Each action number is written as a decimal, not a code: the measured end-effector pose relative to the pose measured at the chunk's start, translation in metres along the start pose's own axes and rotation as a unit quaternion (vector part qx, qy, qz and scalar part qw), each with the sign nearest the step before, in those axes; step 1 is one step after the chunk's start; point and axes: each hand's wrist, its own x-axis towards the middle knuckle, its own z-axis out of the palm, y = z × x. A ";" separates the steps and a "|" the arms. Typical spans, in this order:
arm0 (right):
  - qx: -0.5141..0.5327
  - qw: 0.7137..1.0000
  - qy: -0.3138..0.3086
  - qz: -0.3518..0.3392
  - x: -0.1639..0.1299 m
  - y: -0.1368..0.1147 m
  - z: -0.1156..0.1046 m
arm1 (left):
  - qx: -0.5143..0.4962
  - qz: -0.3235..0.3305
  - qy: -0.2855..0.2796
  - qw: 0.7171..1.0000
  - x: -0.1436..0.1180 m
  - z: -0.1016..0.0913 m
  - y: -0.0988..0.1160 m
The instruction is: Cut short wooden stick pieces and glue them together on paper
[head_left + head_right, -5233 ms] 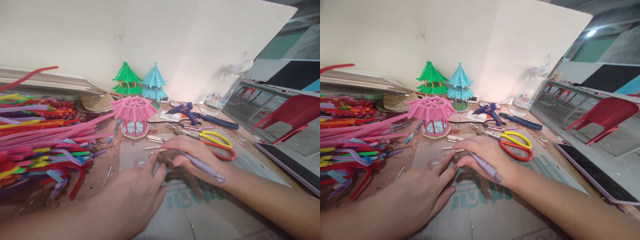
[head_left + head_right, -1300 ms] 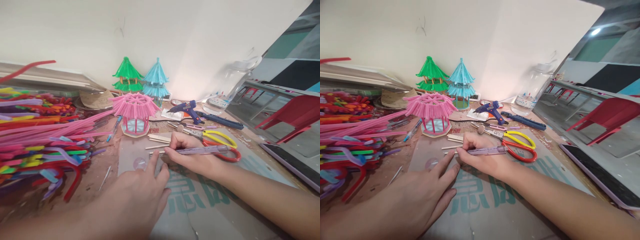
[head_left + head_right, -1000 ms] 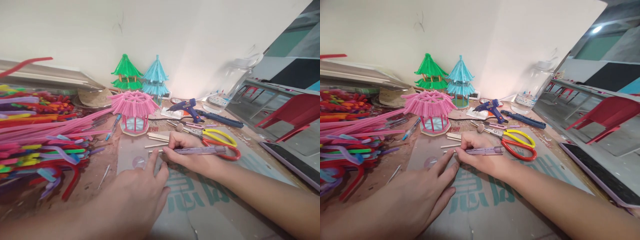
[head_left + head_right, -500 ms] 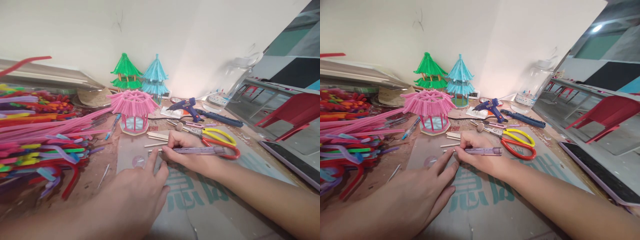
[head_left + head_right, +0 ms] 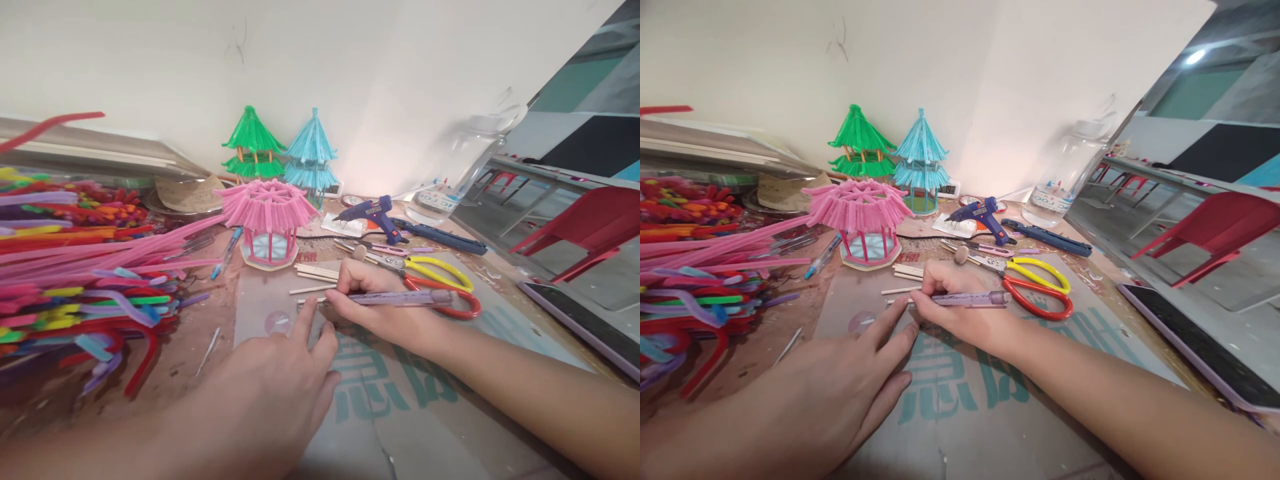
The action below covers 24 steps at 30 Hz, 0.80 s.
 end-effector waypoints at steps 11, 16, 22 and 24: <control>-0.004 1.000 0.017 0.009 0.000 0.001 0.000 | 0.041 0.013 0.015 0.999 -0.001 -0.004 0.000; -0.003 1.000 0.023 0.021 0.002 -0.003 0.002 | 0.053 0.025 -0.012 0.998 -0.002 -0.006 -0.002; 0.050 0.998 0.021 0.023 0.004 -0.005 -0.001 | 0.000 0.005 -0.012 1.000 -0.004 -0.007 -0.003; 0.043 0.999 0.012 0.021 0.005 -0.007 -0.002 | -0.012 0.006 -0.003 1.000 -0.005 -0.010 -0.004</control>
